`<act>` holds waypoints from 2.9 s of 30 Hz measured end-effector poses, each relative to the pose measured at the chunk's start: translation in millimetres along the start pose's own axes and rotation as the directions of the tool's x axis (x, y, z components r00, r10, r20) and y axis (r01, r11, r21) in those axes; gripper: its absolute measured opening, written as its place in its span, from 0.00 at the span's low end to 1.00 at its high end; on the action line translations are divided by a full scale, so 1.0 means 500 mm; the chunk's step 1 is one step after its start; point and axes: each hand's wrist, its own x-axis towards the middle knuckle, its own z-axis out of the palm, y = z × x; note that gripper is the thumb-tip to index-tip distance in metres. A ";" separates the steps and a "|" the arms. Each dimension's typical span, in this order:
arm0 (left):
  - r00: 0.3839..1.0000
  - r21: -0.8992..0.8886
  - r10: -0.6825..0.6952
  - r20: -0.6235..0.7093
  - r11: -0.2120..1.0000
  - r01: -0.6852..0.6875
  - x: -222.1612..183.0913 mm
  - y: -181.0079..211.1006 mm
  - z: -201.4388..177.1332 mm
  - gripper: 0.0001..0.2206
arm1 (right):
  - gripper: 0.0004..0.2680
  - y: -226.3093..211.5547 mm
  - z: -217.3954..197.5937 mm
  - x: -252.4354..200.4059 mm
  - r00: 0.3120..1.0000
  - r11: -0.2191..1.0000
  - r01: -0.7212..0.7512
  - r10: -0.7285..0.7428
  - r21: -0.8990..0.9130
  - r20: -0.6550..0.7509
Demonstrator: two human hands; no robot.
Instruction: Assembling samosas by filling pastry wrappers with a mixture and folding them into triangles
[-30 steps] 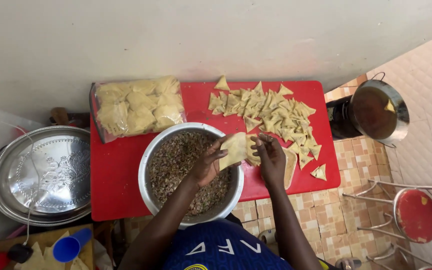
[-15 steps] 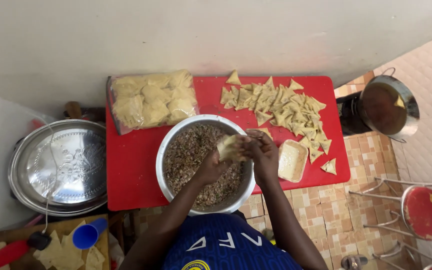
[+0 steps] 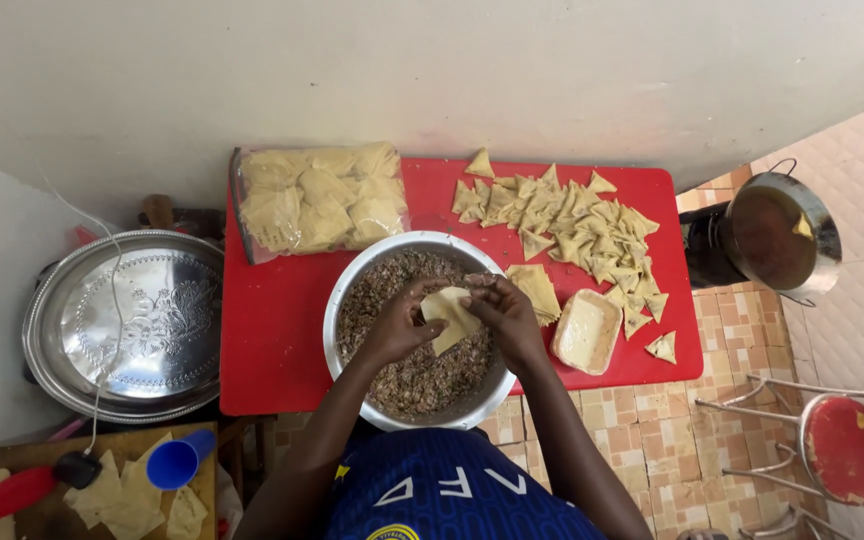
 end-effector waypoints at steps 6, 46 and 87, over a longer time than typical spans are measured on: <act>0.932 0.031 0.002 -0.363 0.999 0.009 0.030 -0.100 0.023 0.15 | 0.16 -0.007 0.005 -0.006 0.999 0.997 0.038 -0.037 -0.061 0.019; 0.863 -0.092 0.015 -0.505 0.993 -0.070 0.001 -0.077 0.085 0.11 | 0.10 0.038 0.039 -0.014 0.870 0.835 0.444 -0.488 -0.326 -0.065; 0.965 -0.116 0.214 0.152 0.973 -0.198 -0.044 -0.105 0.002 0.37 | 0.07 -0.154 0.085 -0.001 0.884 0.927 0.345 -0.269 -0.146 0.382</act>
